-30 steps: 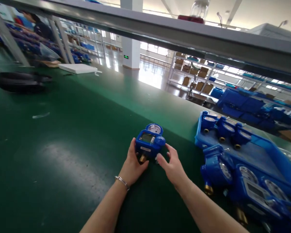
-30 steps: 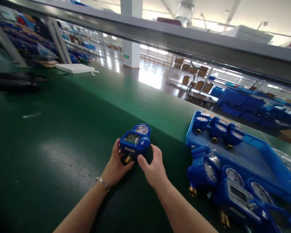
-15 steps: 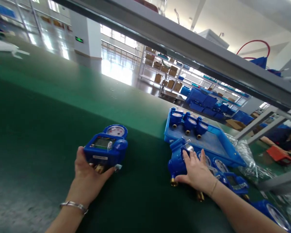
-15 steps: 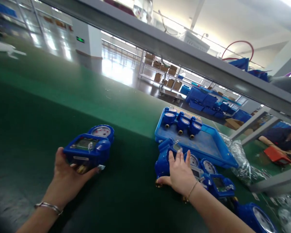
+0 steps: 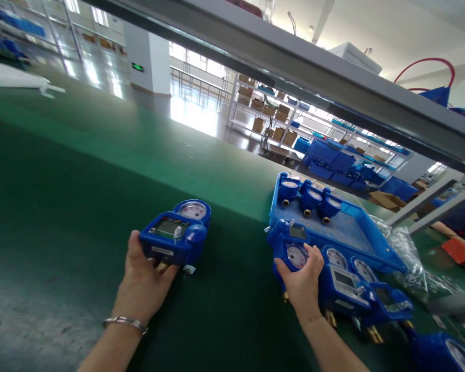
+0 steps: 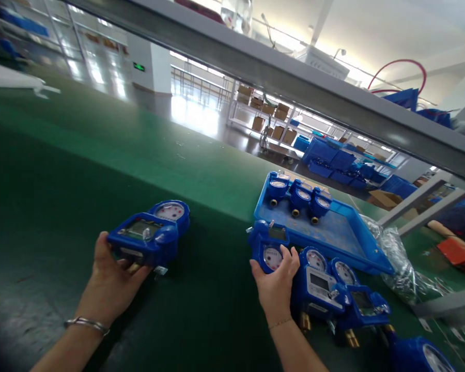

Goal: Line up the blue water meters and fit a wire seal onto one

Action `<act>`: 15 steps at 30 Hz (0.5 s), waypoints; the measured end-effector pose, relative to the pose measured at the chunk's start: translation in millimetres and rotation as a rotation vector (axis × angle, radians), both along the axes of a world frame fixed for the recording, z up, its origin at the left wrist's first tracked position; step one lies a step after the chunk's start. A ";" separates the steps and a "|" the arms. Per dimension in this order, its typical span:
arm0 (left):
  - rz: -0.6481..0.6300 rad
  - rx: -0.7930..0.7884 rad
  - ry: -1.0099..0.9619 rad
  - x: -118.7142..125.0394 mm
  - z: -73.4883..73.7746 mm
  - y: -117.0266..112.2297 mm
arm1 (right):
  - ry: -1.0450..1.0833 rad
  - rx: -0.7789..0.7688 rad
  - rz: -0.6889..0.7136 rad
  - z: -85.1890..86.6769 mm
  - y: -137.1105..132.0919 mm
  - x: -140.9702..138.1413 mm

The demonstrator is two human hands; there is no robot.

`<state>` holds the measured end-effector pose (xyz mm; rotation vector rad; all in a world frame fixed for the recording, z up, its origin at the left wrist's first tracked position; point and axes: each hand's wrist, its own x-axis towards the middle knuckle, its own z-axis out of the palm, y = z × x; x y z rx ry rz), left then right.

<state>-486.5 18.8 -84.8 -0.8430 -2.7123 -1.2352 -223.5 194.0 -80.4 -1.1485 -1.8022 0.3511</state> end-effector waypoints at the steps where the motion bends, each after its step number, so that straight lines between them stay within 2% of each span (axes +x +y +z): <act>1: -0.016 -0.007 -0.016 -0.3 -1.6 -0.2 | 0.008 0.012 0.005 -1.3 0.5 2.7; 5: -0.012 0.006 -0.046 -0.5 -5.2 -0.8 | -0.026 0.056 0.174 -1.2 -8.4 3.1; 9: -0.032 0.060 -0.018 -4.2 -9.6 -2.6 | 0.028 -0.053 0.406 2.4 -25.2 -15.3; 12: -0.066 0.103 -0.017 -10.8 -12.6 -5.5 | 0.006 -0.139 0.696 14.4 -20.6 -24.3; 15: -0.102 0.132 -0.022 -15.1 -12.4 -8.1 | -0.235 -0.189 0.913 35.6 -2.7 -20.1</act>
